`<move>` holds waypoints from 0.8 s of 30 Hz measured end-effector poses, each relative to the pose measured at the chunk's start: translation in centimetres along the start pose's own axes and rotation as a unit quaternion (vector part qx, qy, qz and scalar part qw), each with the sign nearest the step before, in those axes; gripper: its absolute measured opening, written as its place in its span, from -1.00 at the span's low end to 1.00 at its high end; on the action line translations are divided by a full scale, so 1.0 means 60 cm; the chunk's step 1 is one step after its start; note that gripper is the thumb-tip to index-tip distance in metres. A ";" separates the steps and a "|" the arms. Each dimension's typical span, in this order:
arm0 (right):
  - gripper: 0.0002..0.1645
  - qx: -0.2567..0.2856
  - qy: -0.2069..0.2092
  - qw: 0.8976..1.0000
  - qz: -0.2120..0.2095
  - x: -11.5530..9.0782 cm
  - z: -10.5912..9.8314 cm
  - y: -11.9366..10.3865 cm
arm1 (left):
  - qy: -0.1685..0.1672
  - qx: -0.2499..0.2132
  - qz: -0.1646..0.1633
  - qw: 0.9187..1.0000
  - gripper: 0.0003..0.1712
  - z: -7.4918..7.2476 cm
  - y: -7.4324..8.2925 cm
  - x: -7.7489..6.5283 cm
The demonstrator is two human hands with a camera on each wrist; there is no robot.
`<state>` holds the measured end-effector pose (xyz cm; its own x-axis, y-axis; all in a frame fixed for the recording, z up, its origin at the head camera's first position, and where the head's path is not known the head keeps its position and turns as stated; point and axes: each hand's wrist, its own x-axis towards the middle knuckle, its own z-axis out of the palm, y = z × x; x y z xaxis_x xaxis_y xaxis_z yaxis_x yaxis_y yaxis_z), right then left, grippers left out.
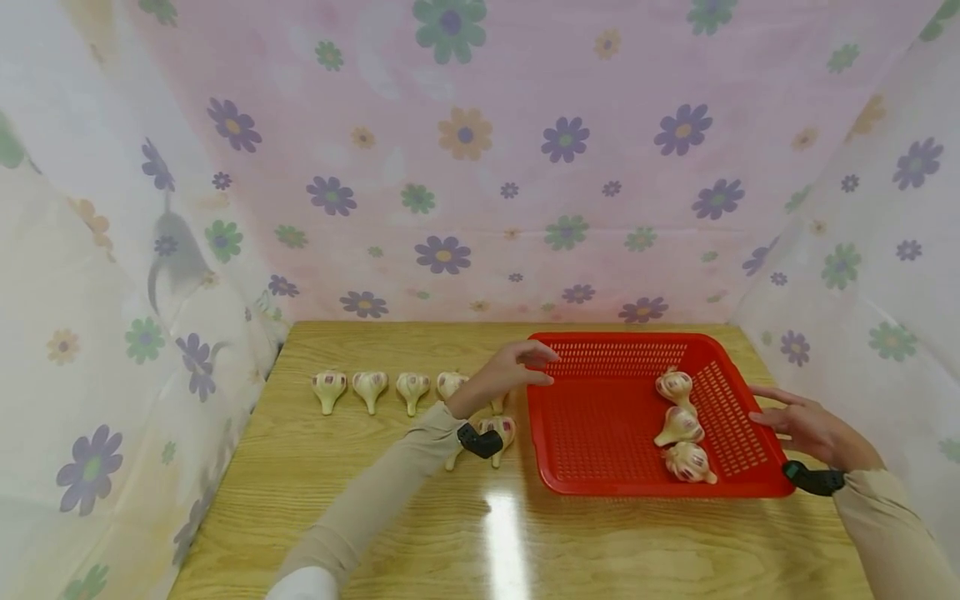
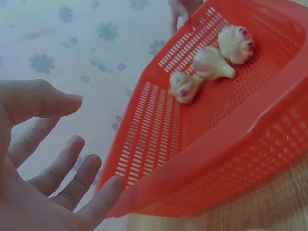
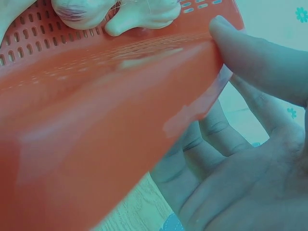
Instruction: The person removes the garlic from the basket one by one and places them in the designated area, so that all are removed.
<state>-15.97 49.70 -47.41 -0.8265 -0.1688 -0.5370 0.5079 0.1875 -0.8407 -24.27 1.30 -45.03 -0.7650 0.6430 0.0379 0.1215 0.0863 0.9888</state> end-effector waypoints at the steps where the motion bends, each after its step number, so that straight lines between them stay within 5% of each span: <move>1: -0.61 -0.002 -0.001 1.000 -0.003 -0.001 0.000 0.000 | -0.002 -0.004 0.001 1.000 -0.65 0.004 0.000 0.005; 13: -0.60 -0.006 -0.012 1.000 -0.013 -0.002 -0.002 0.006 | -0.002 0.005 -0.010 1.000 -0.60 0.054 -0.004 0.041; 24: -0.57 -0.004 -0.001 1.000 -0.012 -0.004 0.001 0.005 | -0.010 -0.058 0.009 0.998 -0.61 0.119 -0.022 0.086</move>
<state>-15.58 49.76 -47.53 -0.8384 -0.1749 -0.5162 0.4854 0.1911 -0.8531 -23.86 9.94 -47.19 -0.7506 0.6586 0.0540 0.0604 -0.0130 0.9981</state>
